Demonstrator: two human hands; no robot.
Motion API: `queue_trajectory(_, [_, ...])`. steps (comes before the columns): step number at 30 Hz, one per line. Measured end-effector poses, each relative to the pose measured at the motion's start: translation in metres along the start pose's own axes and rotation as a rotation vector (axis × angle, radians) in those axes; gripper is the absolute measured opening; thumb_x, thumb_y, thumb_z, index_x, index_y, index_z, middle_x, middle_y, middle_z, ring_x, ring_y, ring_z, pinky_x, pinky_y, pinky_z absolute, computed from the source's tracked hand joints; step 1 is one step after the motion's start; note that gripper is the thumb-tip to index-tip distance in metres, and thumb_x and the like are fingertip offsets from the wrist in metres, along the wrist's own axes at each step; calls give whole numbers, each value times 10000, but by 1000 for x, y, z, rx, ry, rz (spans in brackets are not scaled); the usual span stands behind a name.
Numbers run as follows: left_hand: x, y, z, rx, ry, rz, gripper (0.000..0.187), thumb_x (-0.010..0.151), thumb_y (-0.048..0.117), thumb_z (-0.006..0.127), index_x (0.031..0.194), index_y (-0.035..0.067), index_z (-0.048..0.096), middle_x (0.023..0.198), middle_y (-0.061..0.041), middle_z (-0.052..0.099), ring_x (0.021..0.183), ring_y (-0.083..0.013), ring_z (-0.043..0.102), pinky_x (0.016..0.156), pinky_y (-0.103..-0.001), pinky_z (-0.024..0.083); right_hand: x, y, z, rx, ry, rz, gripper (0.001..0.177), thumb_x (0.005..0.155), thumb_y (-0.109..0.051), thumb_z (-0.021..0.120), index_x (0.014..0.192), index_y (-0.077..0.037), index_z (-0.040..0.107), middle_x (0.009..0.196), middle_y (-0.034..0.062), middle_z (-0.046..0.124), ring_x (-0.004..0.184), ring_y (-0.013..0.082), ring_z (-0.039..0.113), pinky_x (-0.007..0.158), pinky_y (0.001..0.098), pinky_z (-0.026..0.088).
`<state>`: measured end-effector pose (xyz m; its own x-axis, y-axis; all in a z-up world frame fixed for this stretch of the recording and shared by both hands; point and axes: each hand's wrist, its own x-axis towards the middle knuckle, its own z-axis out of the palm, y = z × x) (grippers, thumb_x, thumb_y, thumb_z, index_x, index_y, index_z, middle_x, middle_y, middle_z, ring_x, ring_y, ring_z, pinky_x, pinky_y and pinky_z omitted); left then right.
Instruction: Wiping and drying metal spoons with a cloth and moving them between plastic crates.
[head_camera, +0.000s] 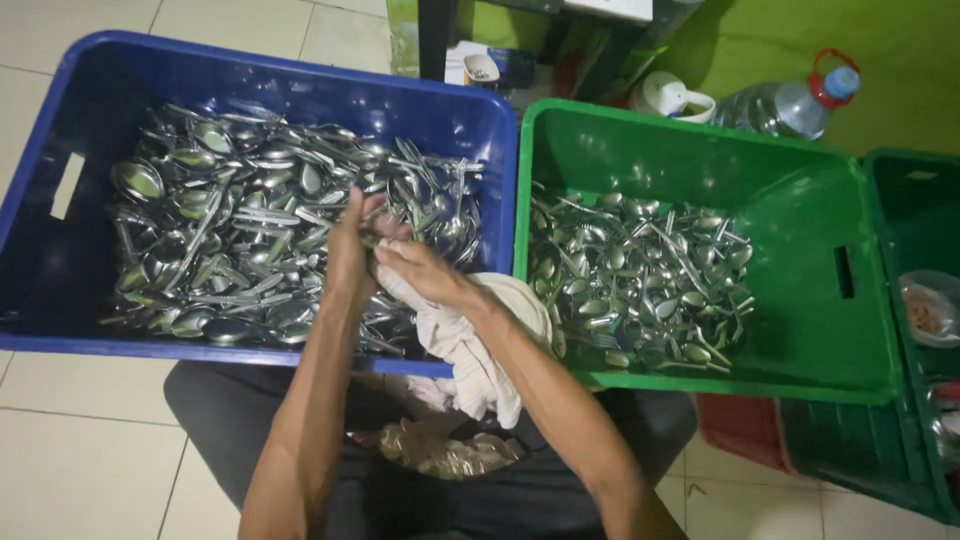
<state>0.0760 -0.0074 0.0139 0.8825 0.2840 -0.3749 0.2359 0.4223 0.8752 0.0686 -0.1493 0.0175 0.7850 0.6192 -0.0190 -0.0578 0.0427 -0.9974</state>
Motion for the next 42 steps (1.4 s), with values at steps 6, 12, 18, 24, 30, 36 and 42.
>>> queue_trajectory(6, [41, -12, -24, -370, 175, -15, 366, 1093, 424, 292, 904, 180, 490, 556, 83, 282, 406, -116, 343, 459, -334, 554, 26, 85, -16, -144, -71, 86, 333, 1044, -337, 622, 909, -64, 757, 866, 58, 727, 881, 91, 584, 876, 385, 538])
queue_trajectory(12, [84, -27, -64, -404, 346, -103, 306, 1039, 422, 339, 828, 266, 496, 549, 96, 201, 403, -137, 272, 481, -372, 572, 25, 44, -6, -341, -193, 271, 398, 1084, -343, 509, 732, -195, 400, 628, -73, 321, 444, 74, 301, 363, 237, 284])
queue_trajectory(18, [90, -70, -42, -188, 818, 35, 225, 930, 306, 488, 756, 177, 550, 507, 44, 533, 381, -111, 528, 412, -315, 512, 28, 99, 5, -1390, 156, -207, 291, 991, -323, 465, 1042, -53, 560, 655, 172, 631, 650, 406, 690, 585, 491, 530])
queue_trajectory(24, [23, -15, 15, 430, 704, 234, 292, 1039, 239, 439, 1038, 15, 626, 1002, -290, 587, 1054, -496, 578, 1035, -536, 417, 34, 84, 5, -1517, 259, -354, 180, 1030, -170, 422, 1103, -50, 534, 742, 121, 626, 719, 321, 686, 667, 390, 540])
queue_trajectory(30, [27, -36, 14, -232, 539, 149, 316, 1004, 259, 434, 709, 167, 502, 534, 41, 405, 449, -108, 437, 447, -261, 368, 13, -7, 21, -870, 126, 140, 726, 1090, -477, 171, 973, 25, 682, 927, 277, 729, 950, 483, 706, 858, 550, 527])
queue_trajectory(36, [41, -5, -37, -276, 168, 118, 220, 1036, 272, 324, 907, 181, 477, 534, 68, 229, 441, -137, 329, 460, -255, 282, 5, 20, 12, -406, -45, -199, 288, 1026, -169, 526, 878, 74, 563, 753, 345, 658, 769, 371, 691, 686, 526, 499])
queue_trajectory(42, [53, 9, -37, -496, 172, 123, 236, 1061, 230, 377, 894, 114, 497, 583, 93, 238, 474, -90, 334, 448, -222, 326, 20, 54, -4, -221, -37, 428, 582, 943, -586, 646, 1216, -79, 727, 1237, 251, 692, 1279, 384, 591, 1064, 469, 444])
